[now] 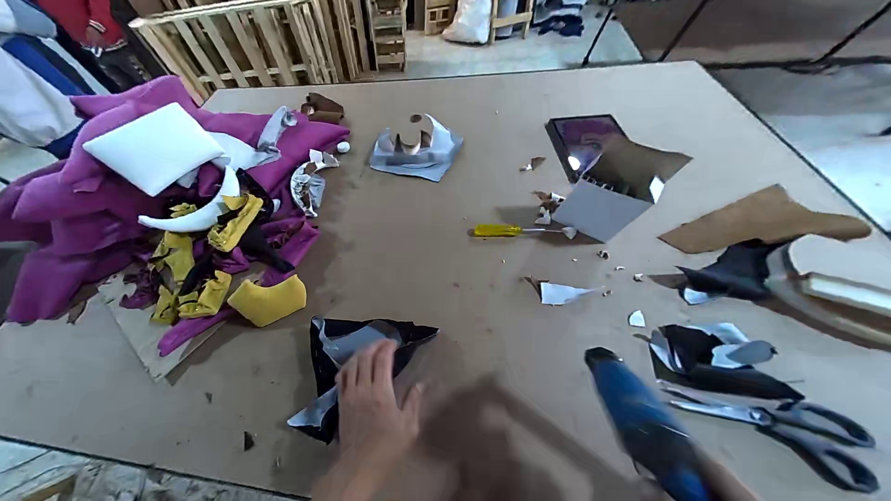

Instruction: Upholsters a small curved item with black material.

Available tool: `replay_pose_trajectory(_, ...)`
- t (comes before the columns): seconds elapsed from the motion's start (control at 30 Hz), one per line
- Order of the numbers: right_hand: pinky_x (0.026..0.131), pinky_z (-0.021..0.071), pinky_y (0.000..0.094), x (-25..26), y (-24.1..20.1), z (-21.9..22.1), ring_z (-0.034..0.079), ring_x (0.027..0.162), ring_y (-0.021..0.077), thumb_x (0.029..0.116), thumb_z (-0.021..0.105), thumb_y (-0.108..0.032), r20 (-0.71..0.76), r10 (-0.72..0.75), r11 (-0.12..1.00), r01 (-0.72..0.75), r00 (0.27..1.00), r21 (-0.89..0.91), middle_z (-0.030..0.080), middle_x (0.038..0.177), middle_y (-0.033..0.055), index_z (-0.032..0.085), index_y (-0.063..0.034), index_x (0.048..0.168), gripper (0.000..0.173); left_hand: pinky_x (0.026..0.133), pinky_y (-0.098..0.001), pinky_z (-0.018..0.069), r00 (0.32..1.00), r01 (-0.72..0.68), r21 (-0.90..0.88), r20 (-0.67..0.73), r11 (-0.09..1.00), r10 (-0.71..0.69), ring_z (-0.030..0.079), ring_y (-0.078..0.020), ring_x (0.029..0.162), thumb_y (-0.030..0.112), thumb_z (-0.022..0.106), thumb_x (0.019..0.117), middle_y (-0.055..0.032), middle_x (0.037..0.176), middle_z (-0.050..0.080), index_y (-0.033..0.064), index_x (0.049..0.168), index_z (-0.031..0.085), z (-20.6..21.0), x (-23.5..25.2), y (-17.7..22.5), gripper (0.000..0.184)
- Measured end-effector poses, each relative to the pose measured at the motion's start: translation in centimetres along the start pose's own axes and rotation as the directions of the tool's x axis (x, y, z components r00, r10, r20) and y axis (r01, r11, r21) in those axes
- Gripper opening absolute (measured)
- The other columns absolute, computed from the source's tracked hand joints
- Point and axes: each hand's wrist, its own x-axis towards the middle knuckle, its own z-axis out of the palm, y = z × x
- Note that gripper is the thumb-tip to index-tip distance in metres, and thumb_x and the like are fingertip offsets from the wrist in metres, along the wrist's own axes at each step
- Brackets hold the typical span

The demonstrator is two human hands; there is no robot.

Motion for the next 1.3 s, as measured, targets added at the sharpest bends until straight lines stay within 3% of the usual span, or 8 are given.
replay_pose_trajectory(0.1,0.085,0.0524,0.0672,1.3,1.8,4.6,0.070,0.100,0.0456,0.0852,0.073,-0.038,0.002,0.082,0.937,-0.077,0.997,-0.342,0.072,0.114,0.0252,0.060,-0.0014,0.141,0.068,0.106,-0.0561,0.0471,0.989,0.073,0.086,0.123,0.994,-0.083,0.063,-0.0327,0.124,0.048,0.075,0.0864,-0.0114,0.134,0.067,0.0119,0.138,0.063,2.4,1.1,-2.1,0.064)
replay_pose_trajectory(0.27,0.084,0.0524,0.0665,3.2,1.1,7.5,0.065,0.109,0.0473,0.0864,0.071,-0.038,-0.001,0.012,0.893,-0.011,1.000,-0.450,0.068,0.120,0.0243,0.067,-0.0103,0.135,0.057,0.085,-0.0369,0.0605,0.993,0.090,-0.247,0.099,0.965,-0.067,0.072,-0.0149,0.094,0.024,0.072,0.0925,-0.0023,0.099,0.075,0.0112,0.097,0.079,2.6,2.5,-2.6,0.015)
replay_pose_trajectory(0.47,0.101,0.0549,0.0435,6.6,-8.3,10.4,0.057,0.129,0.0202,0.1003,0.051,-0.061,0.099,-0.380,0.801,0.274,0.919,0.532,0.055,0.146,0.0046,0.053,-0.0219,0.149,0.062,0.080,-0.0291,0.0604,0.863,0.434,-0.862,0.481,0.262,0.154,0.070,-0.0079,0.083,0.015,0.073,0.0933,-0.0011,0.090,0.073,0.0059,0.096,0.071,-8.5,4.2,-1.5,0.010)
replay_pose_trajectory(0.67,0.074,0.0556,0.0178,5.5,-12.6,12.8,0.064,0.081,-0.0024,0.1115,0.037,-0.039,0.014,-0.332,0.672,0.227,0.943,0.705,0.066,0.085,-0.0056,0.064,-0.0088,0.102,0.041,0.085,-0.0326,0.0602,0.756,0.630,-0.774,0.593,-0.064,0.276,0.071,-0.0113,0.092,0.027,0.065,0.0996,-0.0045,0.100,0.073,0.0079,0.110,0.070,-9.3,2.4,0.1,0.022)
replay_pose_trajectory(0.87,0.063,0.0527,0.0164,3.0,-12.9,14.6,0.061,0.069,-0.0020,0.1120,0.032,-0.041,-0.263,-0.215,0.831,0.318,0.941,0.457,0.061,0.072,-0.0026,0.062,-0.0073,0.087,0.051,0.081,-0.0312,0.0621,0.744,0.638,-0.754,0.656,0.154,0.129,0.072,-0.0130,0.086,0.015,0.080,0.0877,-0.0061,0.094,0.075,0.0029,0.104,0.071,-9.6,1.3,2.9,0.022)
replay_pose_trajectory(1.1,0.090,0.0560,0.0252,3.4,-11.9,17.1,0.067,0.098,0.0081,0.1109,0.030,-0.047,-0.317,-0.014,0.644,0.251,0.948,0.723,0.069,0.097,0.0022,0.067,-0.0069,0.099,0.057,0.080,-0.0352,0.0623,0.673,0.703,-0.697,0.717,-0.143,-0.182,0.073,-0.0180,0.082,0.004,0.070,0.0924,-0.0144,0.089,0.074,-0.0027,0.099,0.070,-8.0,-0.2,5.0,0.009)
replay_pose_trajectory(1.2,0.106,0.0492,0.0323,3.5,-12.7,17.2,0.059,0.123,0.0149,0.1105,0.020,-0.047,-0.107,0.215,0.505,-0.017,0.971,0.863,0.063,0.129,0.0114,0.054,0.0023,0.134,0.064,0.071,-0.0316,0.0619,0.877,0.460,-0.869,0.411,0.185,-0.248,0.070,-0.0151,0.073,0.007,0.073,0.0900,-0.0095,0.080,0.072,-0.0004,0.089,0.070,-7.5,0.0,5.9,0.008)
replay_pose_trajectory(1.3,0.101,0.0509,0.0303,5.8,-15.8,17.2,0.062,0.116,0.0102,0.1107,0.013,-0.046,0.120,0.360,0.140,-0.180,0.925,0.974,0.066,0.123,0.0048,0.052,-0.0066,0.140,0.062,0.070,-0.0254,0.0612,0.991,-0.095,-0.745,-0.136,0.661,-0.010,0.069,-0.0074,0.075,0.018,0.075,0.0904,0.0006,0.080,0.071,0.0072,0.082,0.072,-4.8,2.4,5.3,0.014)
